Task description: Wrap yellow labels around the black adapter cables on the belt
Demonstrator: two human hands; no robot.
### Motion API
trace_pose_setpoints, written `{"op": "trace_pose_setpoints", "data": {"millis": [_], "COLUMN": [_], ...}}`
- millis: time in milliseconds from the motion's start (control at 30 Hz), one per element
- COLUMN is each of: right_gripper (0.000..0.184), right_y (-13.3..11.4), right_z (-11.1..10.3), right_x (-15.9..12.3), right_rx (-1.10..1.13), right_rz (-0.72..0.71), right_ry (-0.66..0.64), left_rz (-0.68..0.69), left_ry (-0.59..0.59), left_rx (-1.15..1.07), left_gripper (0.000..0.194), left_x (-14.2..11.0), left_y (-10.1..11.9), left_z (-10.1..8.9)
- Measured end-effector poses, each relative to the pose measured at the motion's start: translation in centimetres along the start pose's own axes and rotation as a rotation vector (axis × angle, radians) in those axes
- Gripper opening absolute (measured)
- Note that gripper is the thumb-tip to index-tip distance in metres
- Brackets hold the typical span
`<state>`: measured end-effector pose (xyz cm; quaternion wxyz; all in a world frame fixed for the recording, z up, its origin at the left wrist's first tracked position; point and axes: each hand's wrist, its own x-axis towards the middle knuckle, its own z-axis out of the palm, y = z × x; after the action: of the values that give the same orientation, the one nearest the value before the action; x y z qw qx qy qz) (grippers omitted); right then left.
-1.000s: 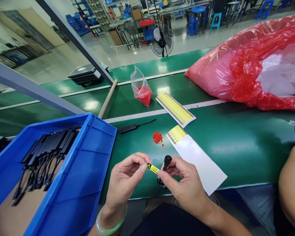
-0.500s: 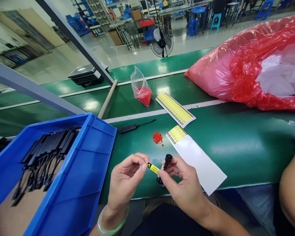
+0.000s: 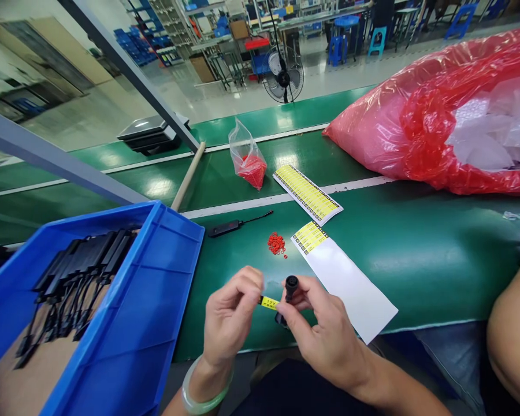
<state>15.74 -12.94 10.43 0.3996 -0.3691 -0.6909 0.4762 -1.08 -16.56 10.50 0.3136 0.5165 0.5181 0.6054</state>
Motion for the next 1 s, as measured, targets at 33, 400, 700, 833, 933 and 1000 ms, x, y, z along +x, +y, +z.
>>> {"op": "trace_pose_setpoints", "data": {"millis": [33,400,700,833,933,1000], "right_gripper": [0.014,0.026,0.03,0.031,0.032,0.031], "right_y": [0.0,3.2,11.0,13.1,14.4,14.5], "right_z": [-1.0,-16.5,-15.0,-9.8,-6.4,-5.1], "right_x": [0.6,9.8,6.1,9.1,11.0,11.0], "right_rx": [-0.061,-0.953,-1.016,-0.863,-0.785,-0.75], "right_rz": [-0.032,-0.182,0.191,0.176,0.151,0.11], "right_ry": [0.011,-0.435,-0.429,-0.299,-0.249,-0.228], "left_rz": [0.004,0.093,0.039,0.083,0.083,0.08], "left_ry": [0.091,-0.207,-0.454,-0.443,-0.442,-0.448], "left_rx": [-0.017,0.658,1.105,1.103,1.099,1.097], "left_gripper": [0.028,0.021,0.099,0.096,0.097,0.098], "left_x": [0.3,2.6,4.4,4.1,4.1,4.1], "left_y": [-0.2,-8.4,-14.6,-14.8,-15.0,-15.2], "left_z": [-0.4,3.2,7.2,7.1,6.9,6.9]}}
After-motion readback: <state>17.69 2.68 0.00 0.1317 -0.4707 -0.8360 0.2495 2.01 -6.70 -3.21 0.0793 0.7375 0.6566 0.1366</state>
